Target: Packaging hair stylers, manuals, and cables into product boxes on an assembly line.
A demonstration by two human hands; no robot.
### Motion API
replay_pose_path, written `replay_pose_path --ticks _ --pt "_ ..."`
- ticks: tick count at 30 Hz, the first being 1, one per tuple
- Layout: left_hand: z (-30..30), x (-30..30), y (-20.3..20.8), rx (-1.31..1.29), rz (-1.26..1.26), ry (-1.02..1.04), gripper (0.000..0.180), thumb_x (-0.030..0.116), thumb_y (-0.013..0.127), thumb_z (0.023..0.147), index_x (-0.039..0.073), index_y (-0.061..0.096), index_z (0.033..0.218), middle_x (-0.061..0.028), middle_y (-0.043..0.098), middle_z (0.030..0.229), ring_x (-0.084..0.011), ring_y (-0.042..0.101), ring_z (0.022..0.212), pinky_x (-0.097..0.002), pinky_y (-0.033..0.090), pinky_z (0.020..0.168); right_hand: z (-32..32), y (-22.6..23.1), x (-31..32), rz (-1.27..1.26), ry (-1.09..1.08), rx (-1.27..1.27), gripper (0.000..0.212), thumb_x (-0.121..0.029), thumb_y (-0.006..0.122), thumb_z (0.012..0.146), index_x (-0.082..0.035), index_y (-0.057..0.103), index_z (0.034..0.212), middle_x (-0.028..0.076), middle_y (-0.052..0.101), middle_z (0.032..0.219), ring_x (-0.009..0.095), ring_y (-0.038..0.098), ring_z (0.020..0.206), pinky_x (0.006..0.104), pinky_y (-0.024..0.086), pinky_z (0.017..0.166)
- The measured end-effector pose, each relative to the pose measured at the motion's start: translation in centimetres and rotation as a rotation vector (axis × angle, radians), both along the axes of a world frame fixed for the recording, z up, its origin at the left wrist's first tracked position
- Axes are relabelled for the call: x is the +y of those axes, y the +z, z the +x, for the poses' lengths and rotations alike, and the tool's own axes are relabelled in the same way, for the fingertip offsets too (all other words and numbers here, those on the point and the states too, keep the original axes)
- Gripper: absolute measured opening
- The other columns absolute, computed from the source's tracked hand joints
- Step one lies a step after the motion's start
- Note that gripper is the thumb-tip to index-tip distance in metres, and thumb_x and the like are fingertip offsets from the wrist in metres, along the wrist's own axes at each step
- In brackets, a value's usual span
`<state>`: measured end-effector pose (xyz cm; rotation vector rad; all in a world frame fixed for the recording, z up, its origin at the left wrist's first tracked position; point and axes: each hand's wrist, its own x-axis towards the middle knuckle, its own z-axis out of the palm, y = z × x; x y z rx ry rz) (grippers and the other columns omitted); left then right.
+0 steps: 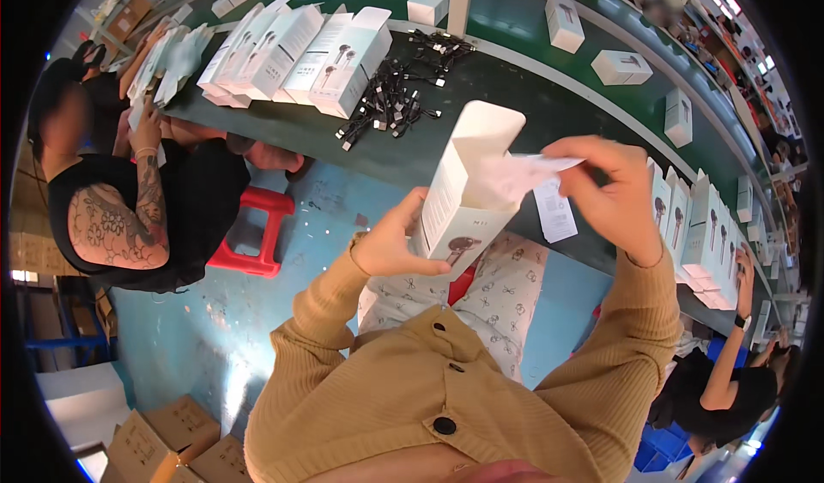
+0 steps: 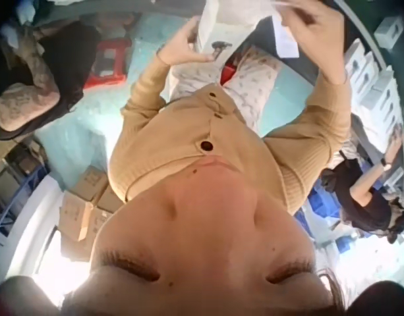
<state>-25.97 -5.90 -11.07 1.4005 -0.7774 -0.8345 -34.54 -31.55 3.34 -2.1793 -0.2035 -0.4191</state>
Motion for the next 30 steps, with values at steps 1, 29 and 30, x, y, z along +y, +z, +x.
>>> replay_pose_path --ticks 1,29,30 --pt "-0.2 0.1 -0.1 0.007 0.038 -0.005 0.09 0.015 0.088 0.062 0.003 0.034 0.133 -0.0087 0.049 0.125 -0.0177 0.048 0.119 -0.0343 0.04 0.099 0.5 0.1 0.4 -0.113 0.065 0.06 0.014 0.003 0.062 0.079 0.0 0.068 0.091 0.011 0.067 0.077 0.015 0.062 0.061 0.0239 0.046 0.056" --pt "-0.7 2.3 -5.2 0.026 -0.054 0.196 0.097 0.012 0.081 0.069 0.001 0.022 0.145 -0.0127 0.04 0.139 -0.0236 0.039 0.129 -0.0374 0.033 0.107 21.9 -13.9 -4.6 -0.937 -0.269 0.015 0.018 -0.021 0.059 0.089 -0.011 0.067 0.1 0.013 0.068 0.081 0.035 0.065 0.076 0.043 0.051 0.064" --pt "-0.7 2.1 -5.2 0.01 -0.05 0.206 0.095 0.013 0.082 0.069 0.0 0.024 0.144 -0.0128 0.041 0.137 -0.0236 0.041 0.127 -0.0371 0.034 0.106 21.1 -13.2 -5.0 -0.956 -0.269 0.028 0.018 -0.022 0.059 0.089 -0.01 0.067 0.1 0.014 0.067 0.081 0.035 0.065 0.076 0.0433 0.052 0.064"
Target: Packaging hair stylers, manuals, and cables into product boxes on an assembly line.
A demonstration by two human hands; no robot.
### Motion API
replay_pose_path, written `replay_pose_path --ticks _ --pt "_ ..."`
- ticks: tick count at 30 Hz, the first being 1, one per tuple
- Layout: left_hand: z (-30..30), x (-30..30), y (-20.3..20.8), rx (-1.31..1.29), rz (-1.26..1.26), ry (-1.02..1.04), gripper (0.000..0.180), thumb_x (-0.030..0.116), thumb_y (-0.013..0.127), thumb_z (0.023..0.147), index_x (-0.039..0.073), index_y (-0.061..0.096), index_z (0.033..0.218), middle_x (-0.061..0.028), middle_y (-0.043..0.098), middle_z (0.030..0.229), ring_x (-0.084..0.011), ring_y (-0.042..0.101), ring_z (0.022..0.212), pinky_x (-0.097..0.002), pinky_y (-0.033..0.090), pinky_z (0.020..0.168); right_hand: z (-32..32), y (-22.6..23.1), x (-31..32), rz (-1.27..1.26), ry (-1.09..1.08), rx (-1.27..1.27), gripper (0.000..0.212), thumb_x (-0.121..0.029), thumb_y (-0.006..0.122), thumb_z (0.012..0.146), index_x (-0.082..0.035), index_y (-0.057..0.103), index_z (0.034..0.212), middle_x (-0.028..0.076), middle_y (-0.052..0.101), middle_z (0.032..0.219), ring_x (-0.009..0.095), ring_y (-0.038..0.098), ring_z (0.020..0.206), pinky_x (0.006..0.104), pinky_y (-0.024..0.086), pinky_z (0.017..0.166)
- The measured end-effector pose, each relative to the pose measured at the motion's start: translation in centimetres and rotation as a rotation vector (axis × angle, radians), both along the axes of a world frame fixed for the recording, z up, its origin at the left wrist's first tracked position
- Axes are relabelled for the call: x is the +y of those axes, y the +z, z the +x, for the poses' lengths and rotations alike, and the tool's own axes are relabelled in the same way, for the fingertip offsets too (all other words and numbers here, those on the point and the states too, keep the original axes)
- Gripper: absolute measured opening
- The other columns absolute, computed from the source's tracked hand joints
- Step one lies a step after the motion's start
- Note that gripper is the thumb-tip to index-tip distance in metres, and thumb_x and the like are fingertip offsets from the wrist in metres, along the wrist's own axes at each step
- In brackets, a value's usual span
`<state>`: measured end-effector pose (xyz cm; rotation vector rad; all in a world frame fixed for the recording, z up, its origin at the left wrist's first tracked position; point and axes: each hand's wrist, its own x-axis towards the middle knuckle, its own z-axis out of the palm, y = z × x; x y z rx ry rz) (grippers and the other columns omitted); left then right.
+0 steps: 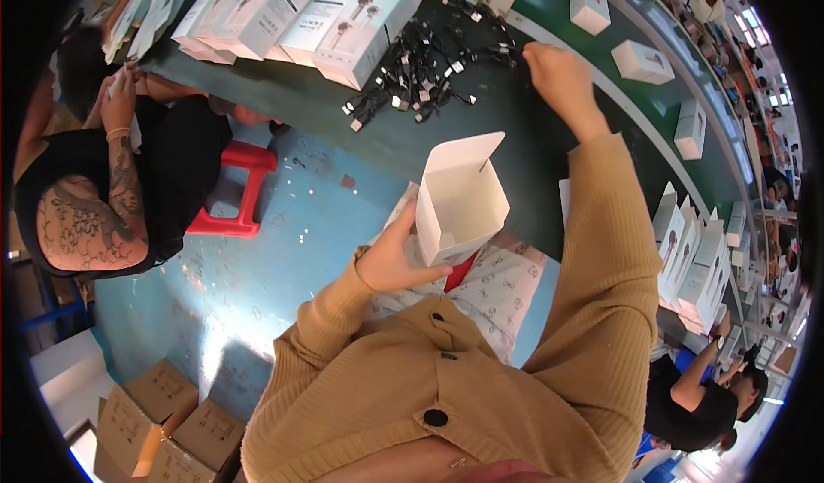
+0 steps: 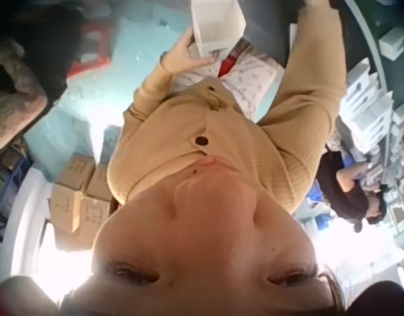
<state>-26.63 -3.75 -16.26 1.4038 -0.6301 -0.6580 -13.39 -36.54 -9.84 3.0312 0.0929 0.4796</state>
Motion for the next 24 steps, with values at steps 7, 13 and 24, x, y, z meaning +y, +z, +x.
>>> replay_pose_path --ticks 7,13,24 --pt "-0.1 -1.1 0.1 -0.006 0.051 -0.041 0.087 0.014 0.081 0.068 0.001 0.032 0.139 -0.0123 0.049 0.127 -0.0229 0.046 0.121 -0.0357 0.037 0.102 -11.9 11.9 2.6 0.692 0.096 -0.094 0.014 -0.012 0.067 0.085 0.0 0.067 0.094 0.005 0.066 0.074 0.01 0.058 0.063 0.0226 0.045 0.059" --pt "-1.8 -2.5 -0.5 0.016 0.054 -0.137 0.09 0.015 0.082 0.066 0.002 0.031 0.14 -0.0126 0.048 0.13 -0.0234 0.045 0.123 -0.0368 0.036 0.104 -20.5 15.2 6.8 0.426 0.548 0.117 0.022 -0.007 0.073 0.063 -0.004 0.067 0.084 0.005 0.054 0.062 0.02 0.051 0.048 0.0301 0.036 0.04" --pt "-5.3 -7.0 2.1 0.288 -0.035 -0.265 0.1 0.017 0.084 0.068 0.006 0.021 0.145 -0.0107 0.042 0.136 -0.0229 0.039 0.13 -0.0389 0.033 0.107 -27.5 10.6 4.2 0.774 0.205 -0.103 0.067 -0.035 0.086 0.056 -0.005 0.063 0.112 0.013 0.062 0.104 0.028 0.061 0.083 0.0339 0.049 0.069"
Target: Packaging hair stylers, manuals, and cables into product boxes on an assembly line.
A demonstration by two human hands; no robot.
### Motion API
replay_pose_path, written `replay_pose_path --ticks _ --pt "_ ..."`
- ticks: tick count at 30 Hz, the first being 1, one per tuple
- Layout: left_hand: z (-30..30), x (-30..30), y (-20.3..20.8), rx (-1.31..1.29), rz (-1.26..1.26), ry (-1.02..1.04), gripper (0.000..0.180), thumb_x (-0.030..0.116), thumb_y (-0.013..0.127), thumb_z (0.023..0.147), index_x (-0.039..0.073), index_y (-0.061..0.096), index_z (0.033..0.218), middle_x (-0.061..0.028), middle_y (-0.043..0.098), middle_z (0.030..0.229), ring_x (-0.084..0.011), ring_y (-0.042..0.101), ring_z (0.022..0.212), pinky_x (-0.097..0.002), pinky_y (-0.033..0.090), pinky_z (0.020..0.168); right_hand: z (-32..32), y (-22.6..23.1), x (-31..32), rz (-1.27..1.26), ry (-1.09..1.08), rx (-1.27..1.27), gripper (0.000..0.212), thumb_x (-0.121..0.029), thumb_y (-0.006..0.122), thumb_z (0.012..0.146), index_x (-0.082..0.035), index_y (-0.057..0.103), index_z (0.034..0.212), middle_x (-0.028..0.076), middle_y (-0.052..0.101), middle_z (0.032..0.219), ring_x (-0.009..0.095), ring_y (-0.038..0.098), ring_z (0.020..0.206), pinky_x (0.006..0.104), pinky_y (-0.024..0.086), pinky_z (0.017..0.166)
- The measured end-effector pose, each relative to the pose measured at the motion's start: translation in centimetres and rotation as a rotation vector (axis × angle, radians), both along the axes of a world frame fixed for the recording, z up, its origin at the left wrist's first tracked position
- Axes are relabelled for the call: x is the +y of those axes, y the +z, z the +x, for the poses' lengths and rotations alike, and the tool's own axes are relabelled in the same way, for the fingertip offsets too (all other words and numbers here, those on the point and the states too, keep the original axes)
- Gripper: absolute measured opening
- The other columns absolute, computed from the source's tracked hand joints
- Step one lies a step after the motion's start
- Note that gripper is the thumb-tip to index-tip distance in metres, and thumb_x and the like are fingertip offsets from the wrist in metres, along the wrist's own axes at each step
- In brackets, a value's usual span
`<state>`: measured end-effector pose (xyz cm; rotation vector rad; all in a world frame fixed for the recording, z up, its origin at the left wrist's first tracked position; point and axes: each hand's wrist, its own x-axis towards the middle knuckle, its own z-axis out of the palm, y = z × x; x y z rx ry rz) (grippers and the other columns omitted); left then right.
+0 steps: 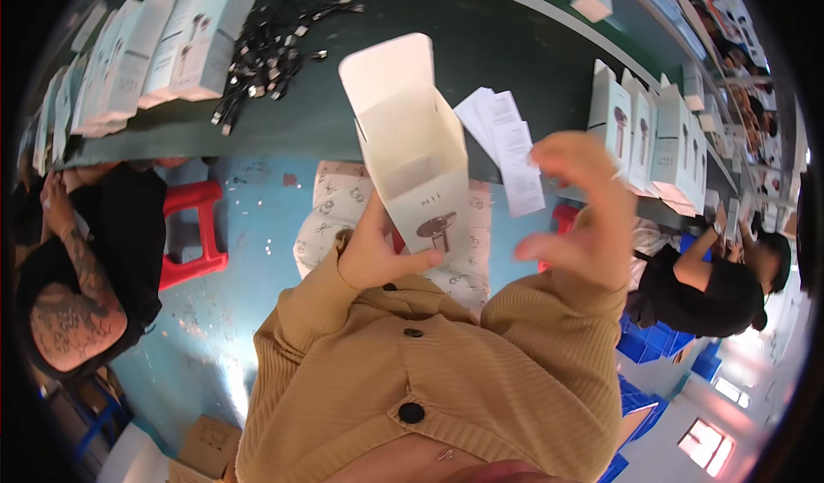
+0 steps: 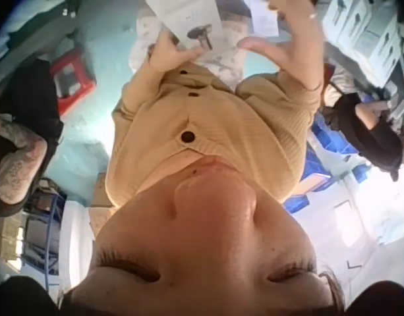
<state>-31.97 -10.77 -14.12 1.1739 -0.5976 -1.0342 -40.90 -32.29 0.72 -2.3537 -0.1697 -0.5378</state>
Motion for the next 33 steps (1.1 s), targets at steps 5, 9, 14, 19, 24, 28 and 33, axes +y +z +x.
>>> replay_pose_path --ticks 5,9,14,19,24,28,33 --pt "-2.7 -4.3 0.6 0.325 -0.251 -0.078 0.126 0.048 0.085 0.064 0.009 0.0 0.148 -0.012 0.022 0.148 -0.0256 0.026 0.137 -0.0426 0.025 0.111 -4.8 -6.2 3.4 0.001 -0.192 0.282 0.087 -0.028 0.082 0.064 -0.009 0.043 0.138 0.024 0.045 0.134 0.04 0.05 0.119 0.0424 0.047 0.092" --pt "-2.6 -6.2 2.2 0.151 -0.31 -0.181 0.129 0.043 0.082 0.07 0.015 -0.017 0.148 -0.02 0.009 0.154 -0.0324 0.017 0.143 -0.0479 0.019 0.113 -6.6 -4.8 -0.9 -0.07 -0.469 0.12 0.081 -0.004 0.07 0.067 -0.001 0.038 0.141 0.021 0.048 0.136 0.034 0.048 0.125 0.0385 0.036 0.105" --pt "0.4 -3.2 2.3 0.035 -0.238 -0.05 0.091 0.009 0.07 0.078 0.01 0.013 0.149 -0.0177 0.029 0.148 -0.0301 0.035 0.135 -0.0439 0.028 0.11 -9.0 -2.8 -10.7 -0.26 -0.883 0.113 0.062 -0.014 0.069 0.081 0.002 0.044 0.135 0.023 0.053 0.13 0.032 0.052 0.119 0.0388 0.04 0.1" --pt "6.6 1.0 1.7 -0.116 -0.208 0.453 0.078 0.008 0.07 0.078 0.005 0.028 0.143 -0.0154 0.047 0.134 -0.0254 0.051 0.12 -0.0351 0.041 0.099 -9.2 -4.0 -14.9 -0.799 -1.05 0.125 0.047 -0.019 0.072 0.08 -0.002 0.058 0.122 0.027 0.054 0.122 0.044 0.051 0.111 0.0461 0.042 0.094" --pt "12.9 6.4 2.9 -0.811 0.141 0.868 0.06 0.005 0.073 0.075 0.004 0.048 0.13 -0.0097 0.056 0.123 -0.0187 0.054 0.106 -0.0309 0.041 0.088 -4.4 -5.3 -5.3 -0.508 -0.265 0.234 0.062 -0.018 0.081 0.06 -0.004 0.059 0.116 0.016 0.056 0.112 0.035 0.053 0.107 0.0425 0.044 0.087" --pt "18.6 8.2 4.9 -1.537 0.342 0.977 0.053 0.012 0.078 0.072 0.003 0.057 0.12 -0.0132 0.057 0.116 -0.0289 0.054 0.106 -0.0375 0.042 0.091 -4.8 -8.5 -2.8 -0.492 -0.097 0.392 0.059 -0.009 0.078 0.061 -0.003 0.058 0.116 0.015 0.056 0.117 0.034 0.052 0.11 0.0419 0.043 0.09" --pt "22.6 7.0 7.0 -1.729 0.498 0.925 0.057 0.028 0.077 0.073 0.001 0.057 0.119 -0.0189 0.057 0.116 -0.0353 0.054 0.107 -0.0417 0.045 0.09 -4.9 -9.2 -4.6 -0.367 -0.101 0.287 0.027 -0.001 0.067 0.074 0.002 0.063 0.101 0.019 0.062 0.109 0.036 0.06 0.099 0.0418 0.05 0.084"
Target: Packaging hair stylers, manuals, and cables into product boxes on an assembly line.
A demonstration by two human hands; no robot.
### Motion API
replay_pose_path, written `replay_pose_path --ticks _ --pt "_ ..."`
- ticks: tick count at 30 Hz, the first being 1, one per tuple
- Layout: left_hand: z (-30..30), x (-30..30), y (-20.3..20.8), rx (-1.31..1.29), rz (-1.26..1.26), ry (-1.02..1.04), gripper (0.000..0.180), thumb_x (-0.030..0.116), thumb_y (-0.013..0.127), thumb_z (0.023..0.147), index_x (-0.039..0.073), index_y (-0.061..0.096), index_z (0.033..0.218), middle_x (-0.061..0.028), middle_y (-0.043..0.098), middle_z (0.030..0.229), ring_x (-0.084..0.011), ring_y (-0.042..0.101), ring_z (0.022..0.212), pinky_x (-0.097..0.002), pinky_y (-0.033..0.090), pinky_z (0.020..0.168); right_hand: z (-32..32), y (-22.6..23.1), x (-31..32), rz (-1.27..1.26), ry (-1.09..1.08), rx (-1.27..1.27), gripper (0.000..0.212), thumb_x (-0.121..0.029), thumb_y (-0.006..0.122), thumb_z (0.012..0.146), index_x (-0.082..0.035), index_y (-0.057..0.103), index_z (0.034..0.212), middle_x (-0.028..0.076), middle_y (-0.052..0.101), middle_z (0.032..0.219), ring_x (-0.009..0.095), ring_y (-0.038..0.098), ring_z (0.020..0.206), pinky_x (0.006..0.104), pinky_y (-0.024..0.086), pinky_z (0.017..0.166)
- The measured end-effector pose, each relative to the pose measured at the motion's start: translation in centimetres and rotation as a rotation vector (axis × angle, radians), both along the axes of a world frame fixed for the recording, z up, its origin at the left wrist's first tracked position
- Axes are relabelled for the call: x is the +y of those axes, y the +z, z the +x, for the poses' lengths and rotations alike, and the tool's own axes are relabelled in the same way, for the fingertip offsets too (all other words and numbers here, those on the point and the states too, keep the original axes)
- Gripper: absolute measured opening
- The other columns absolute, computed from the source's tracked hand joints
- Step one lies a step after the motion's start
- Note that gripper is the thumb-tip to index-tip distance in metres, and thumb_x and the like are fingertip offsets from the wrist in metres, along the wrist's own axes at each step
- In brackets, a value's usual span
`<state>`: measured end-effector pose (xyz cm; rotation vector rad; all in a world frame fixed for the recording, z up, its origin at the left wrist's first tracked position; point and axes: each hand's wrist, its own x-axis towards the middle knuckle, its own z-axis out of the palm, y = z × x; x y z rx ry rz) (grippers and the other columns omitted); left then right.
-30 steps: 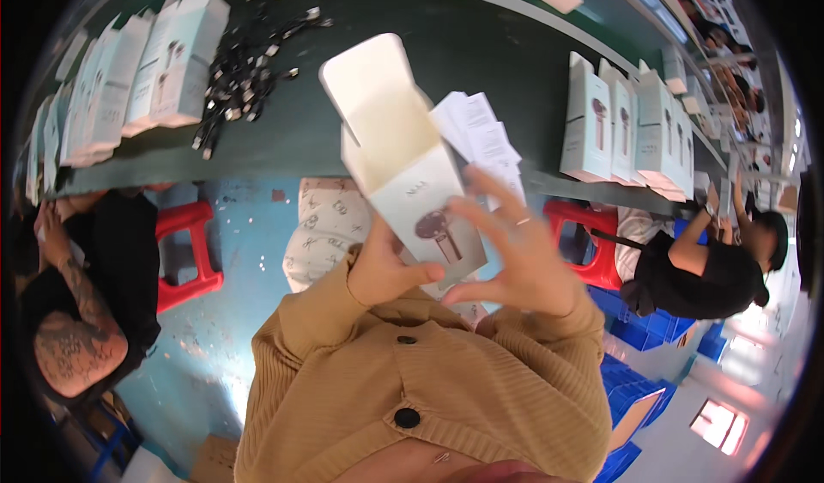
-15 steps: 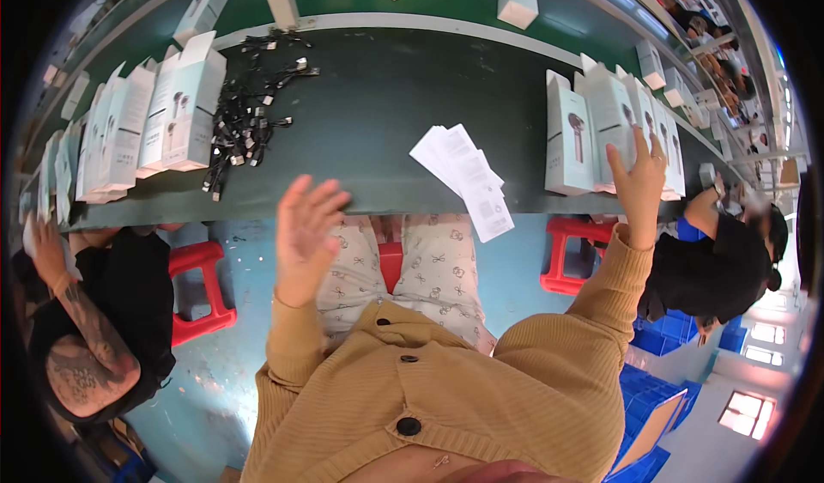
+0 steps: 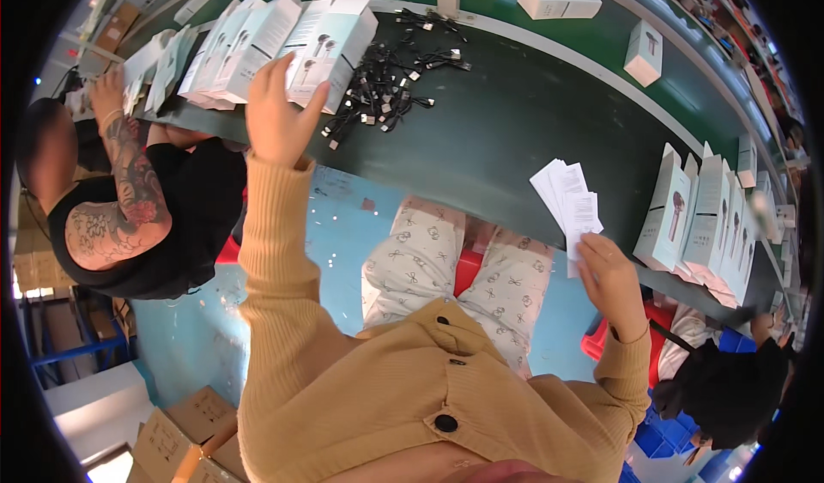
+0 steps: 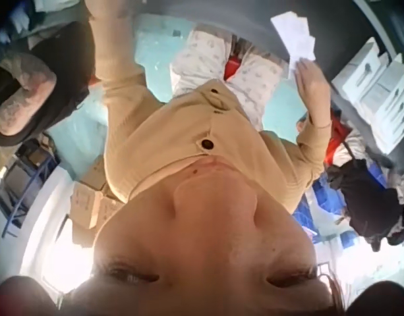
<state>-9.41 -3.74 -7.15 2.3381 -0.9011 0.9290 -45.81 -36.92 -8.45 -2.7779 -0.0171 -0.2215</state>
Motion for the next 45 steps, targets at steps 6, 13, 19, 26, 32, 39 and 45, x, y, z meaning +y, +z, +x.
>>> replay_pose_path --ticks 6,13,19,26,32,39,45 --pt "3.4 -2.4 -3.4 0.135 0.33 0.291 0.065 0.05 0.068 0.076 0.004 0.056 0.121 -0.0151 0.058 0.117 -0.0344 0.054 0.106 -0.0465 0.048 0.081 2.2 -0.5 -0.6 0.013 -0.124 -0.258 0.004 0.0 0.064 0.08 0.0 0.061 0.083 0.015 0.064 0.083 0.033 0.063 0.076 0.0376 0.051 0.065" --pt "3.2 -2.0 -5.8 -0.015 0.237 0.172 0.064 0.02 0.075 0.071 0.013 0.05 0.13 -0.0147 0.05 0.126 -0.0382 0.049 0.113 -0.0481 0.041 0.09 4.0 -1.0 -0.4 0.088 -0.206 -0.456 0.011 -0.003 0.072 0.076 -0.002 0.06 0.076 0.011 0.061 0.074 0.029 0.061 0.068 0.0343 0.047 0.059" --pt "2.2 -1.6 -3.4 -0.19 -0.02 0.028 0.067 0.014 0.071 0.08 0.002 0.04 0.138 -0.0247 0.045 0.132 -0.0371 0.048 0.117 -0.0451 0.039 0.098 3.2 -1.9 -1.2 0.238 -0.121 -0.215 0.021 -0.009 0.075 0.074 0.001 0.065 0.091 0.013 0.066 0.094 0.031 0.064 0.086 0.0336 0.052 0.075" --pt "-7.7 -2.8 -1.9 1.123 -1.286 -0.726 0.068 0.044 0.047 0.095 0.01 0.022 0.148 -0.0112 0.037 0.145 -0.0287 0.044 0.126 -0.045 0.041 0.099 2.4 -1.8 -1.2 0.132 -0.03 -0.195 0.023 -0.005 0.072 0.074 0.002 0.066 0.095 0.014 0.065 0.099 0.03 0.063 0.093 0.034 0.051 0.081" --pt "-14.3 -4.0 -7.7 1.406 -0.956 -0.881 0.113 0.061 0.076 0.066 0.009 0.019 0.148 -0.0238 0.044 0.137 -0.033 0.056 0.115 -0.0432 0.054 0.089 3.2 -2.0 -1.0 0.13 -0.048 -0.203 0.014 -0.002 0.069 0.074 0.002 0.066 0.088 0.011 0.064 0.09 0.027 0.062 0.085 0.0342 0.051 0.073" --pt "-18.8 -6.8 -8.2 1.923 -1.016 -1.142 0.111 0.045 0.086 0.06 0.003 0.025 0.143 -0.0218 0.045 0.135 -0.035 0.051 0.122 -0.0463 0.045 0.099 3.3 -2.1 -1.3 0.265 -0.089 -0.156 0.009 -0.002 0.069 0.075 0.001 0.067 0.083 0.011 0.064 0.087 0.026 0.062 0.083 0.0326 0.051 0.071" --pt "-19.8 -7.2 -9.7 1.835 -0.768 -1.007 0.094 0.019 0.085 0.066 0.004 0.031 0.141 -0.0138 0.052 0.13 -0.024 0.053 0.119 -0.0384 0.042 0.101 3.3 -2.0 -1.7 0.35 -0.125 -0.095 0.007 -0.001 0.067 0.078 0.002 0.066 0.085 0.011 0.064 0.088 0.023 0.061 0.08 0.0292 0.049 0.068"
